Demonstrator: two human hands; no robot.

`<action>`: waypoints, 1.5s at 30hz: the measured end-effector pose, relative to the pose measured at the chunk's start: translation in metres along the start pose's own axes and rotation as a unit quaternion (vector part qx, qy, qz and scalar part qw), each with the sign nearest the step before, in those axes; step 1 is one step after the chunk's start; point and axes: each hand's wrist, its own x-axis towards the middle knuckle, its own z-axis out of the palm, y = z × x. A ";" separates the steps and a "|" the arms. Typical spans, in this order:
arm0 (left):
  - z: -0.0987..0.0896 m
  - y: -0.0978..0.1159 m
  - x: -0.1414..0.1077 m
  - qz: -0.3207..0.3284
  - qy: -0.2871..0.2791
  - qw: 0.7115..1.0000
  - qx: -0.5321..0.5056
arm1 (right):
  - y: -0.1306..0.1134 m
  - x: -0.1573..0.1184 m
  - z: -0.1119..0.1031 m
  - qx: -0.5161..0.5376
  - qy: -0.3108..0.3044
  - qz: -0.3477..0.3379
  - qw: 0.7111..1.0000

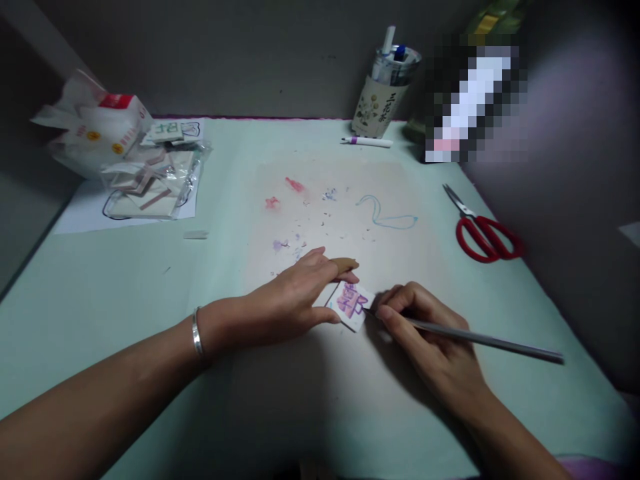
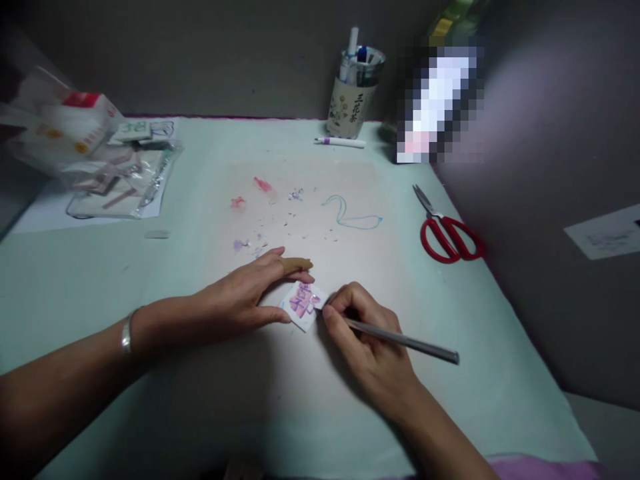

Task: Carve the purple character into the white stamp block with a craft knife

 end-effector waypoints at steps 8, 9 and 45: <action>0.001 -0.001 0.000 0.001 0.006 1.000 -0.003 | 0.004 -0.002 0.001 -0.008 0.011 0.007 1.000; 0.001 0.000 0.000 0.000 0.007 1.000 -0.003 | 0.004 -0.002 0.001 -0.010 0.011 0.009 1.000; 0.006 0.004 -0.001 -0.018 0.031 0.999 0.023 | 0.002 0.000 -0.004 -0.020 -0.059 -0.011 0.998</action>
